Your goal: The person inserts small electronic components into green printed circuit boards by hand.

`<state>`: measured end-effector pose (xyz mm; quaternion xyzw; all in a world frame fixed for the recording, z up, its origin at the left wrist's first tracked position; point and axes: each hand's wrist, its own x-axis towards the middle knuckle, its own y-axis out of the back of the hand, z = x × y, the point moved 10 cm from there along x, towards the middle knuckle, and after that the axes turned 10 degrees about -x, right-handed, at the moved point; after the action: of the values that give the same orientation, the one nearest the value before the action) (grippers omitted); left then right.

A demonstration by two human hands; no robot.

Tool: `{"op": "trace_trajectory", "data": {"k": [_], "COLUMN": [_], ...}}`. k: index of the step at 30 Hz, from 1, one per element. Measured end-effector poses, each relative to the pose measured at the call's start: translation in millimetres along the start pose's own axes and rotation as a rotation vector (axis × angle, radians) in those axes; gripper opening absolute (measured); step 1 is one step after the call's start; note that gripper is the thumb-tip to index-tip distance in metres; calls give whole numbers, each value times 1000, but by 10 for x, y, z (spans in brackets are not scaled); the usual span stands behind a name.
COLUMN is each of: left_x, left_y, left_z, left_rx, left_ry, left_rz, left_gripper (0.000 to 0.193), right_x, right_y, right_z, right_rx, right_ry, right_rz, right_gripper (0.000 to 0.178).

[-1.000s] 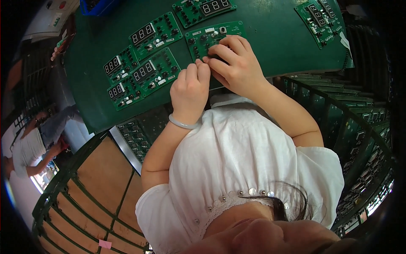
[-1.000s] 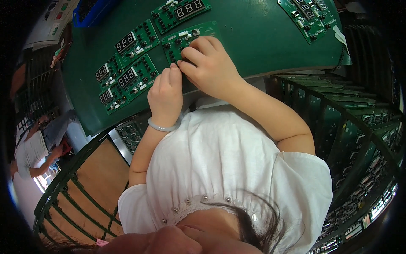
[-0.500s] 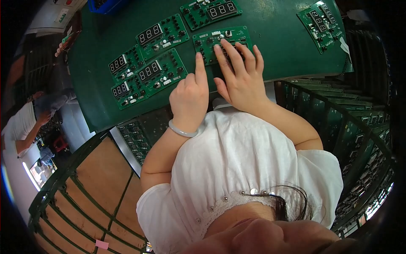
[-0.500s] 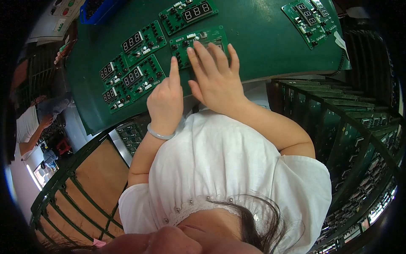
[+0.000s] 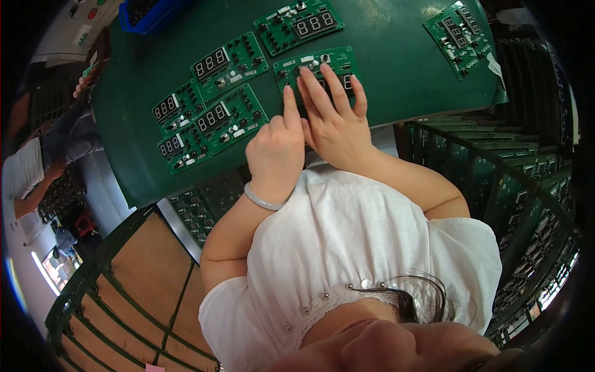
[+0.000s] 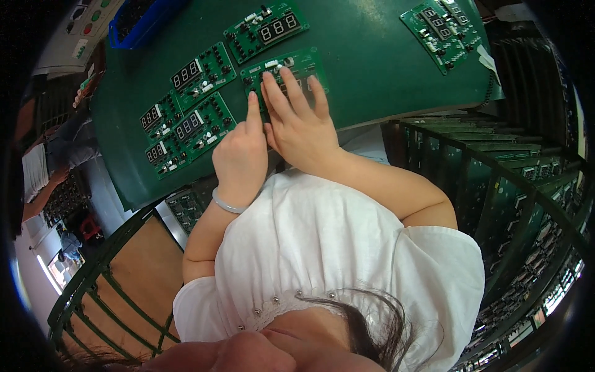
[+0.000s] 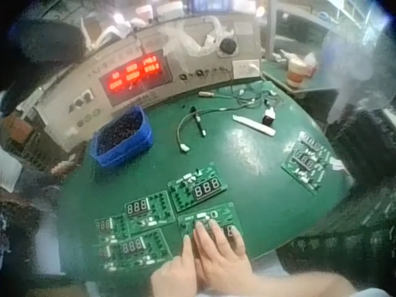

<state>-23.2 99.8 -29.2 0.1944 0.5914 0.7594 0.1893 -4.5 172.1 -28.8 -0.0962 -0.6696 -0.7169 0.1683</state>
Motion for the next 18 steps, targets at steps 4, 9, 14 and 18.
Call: {"op": "trace_trajectory", "data": {"k": [4, 9, 14, 18], "left_x": [58, 45, 63, 89], "left_y": [-22, -55, -49, 89], "left_z": [25, -8, -90, -96], "left_rx": [53, 143, -23, -250], "left_ry": [-12, -34, -49, -38], "left_rz": [-3, -76, -86, -14], "left_gripper": [64, 73, 74, 67], "right_x": [-5, 55, -246, -320], "right_y": [87, 261, -67, -93], "right_z": [141, 1132, 2685, 2889], "right_rx": [195, 209, 101, 217], "right_ry": [0, -250, -634, -596], "right_rz": [20, 195, 56, 66], "right_gripper": [56, 58, 37, 40]}}
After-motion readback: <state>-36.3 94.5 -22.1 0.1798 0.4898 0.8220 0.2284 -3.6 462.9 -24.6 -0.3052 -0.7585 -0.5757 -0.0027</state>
